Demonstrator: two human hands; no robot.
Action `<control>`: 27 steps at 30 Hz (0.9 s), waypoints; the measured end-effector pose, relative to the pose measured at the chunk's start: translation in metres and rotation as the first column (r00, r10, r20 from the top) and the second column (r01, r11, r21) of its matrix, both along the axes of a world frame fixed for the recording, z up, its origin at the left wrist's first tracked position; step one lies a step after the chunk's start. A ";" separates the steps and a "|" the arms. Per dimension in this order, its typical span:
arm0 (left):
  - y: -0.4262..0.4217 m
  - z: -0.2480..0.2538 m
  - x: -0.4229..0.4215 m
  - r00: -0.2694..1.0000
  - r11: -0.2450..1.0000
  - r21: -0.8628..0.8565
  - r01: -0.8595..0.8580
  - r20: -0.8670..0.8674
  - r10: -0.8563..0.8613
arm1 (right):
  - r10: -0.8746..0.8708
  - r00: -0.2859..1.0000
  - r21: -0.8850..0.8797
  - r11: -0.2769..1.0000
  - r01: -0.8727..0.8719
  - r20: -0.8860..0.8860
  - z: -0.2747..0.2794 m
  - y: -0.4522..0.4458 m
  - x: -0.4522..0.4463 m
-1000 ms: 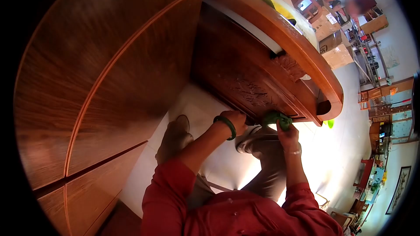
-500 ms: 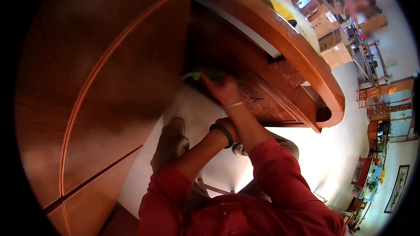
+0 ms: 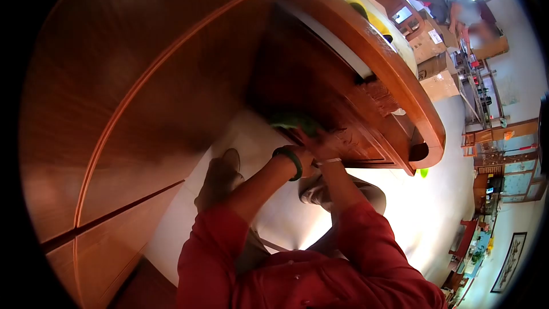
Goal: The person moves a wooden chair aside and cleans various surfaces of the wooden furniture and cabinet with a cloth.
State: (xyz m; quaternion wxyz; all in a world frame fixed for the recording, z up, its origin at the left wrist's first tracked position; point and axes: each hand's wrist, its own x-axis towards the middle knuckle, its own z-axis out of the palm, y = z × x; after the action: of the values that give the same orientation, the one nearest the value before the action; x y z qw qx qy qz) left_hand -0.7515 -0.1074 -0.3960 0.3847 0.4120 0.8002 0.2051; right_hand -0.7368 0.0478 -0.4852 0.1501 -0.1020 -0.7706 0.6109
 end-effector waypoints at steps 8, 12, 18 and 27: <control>0.004 0.005 0.016 0.973 0.957 -0.178 0.228 0.023 -0.228 | -0.104 0.935 -0.087 0.986 0.141 0.339 -0.066 0.143 0.131; 0.002 0.006 0.030 0.971 0.953 -0.190 0.237 0.011 -0.239 | -0.289 0.888 -0.772 0.443 0.456 0.359 0.027 0.073 0.085; 0.007 0.000 0.033 0.985 0.976 -0.145 0.160 -0.047 -0.169 | -0.149 0.983 -0.951 0.270 0.147 0.109 0.113 -0.045 -0.021; 0.019 -0.068 0.020 0.978 0.978 0.060 -0.198 0.078 0.193 | -0.029 0.987 -0.970 0.184 0.159 0.156 0.084 -0.148 -0.146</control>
State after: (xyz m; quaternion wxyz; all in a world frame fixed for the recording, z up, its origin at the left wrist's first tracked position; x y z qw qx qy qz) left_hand -0.7311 -0.0880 -0.4641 0.3770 0.3365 0.8151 0.2832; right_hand -0.8831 -0.1002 -0.4013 0.0483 -0.2520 -0.2046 0.9446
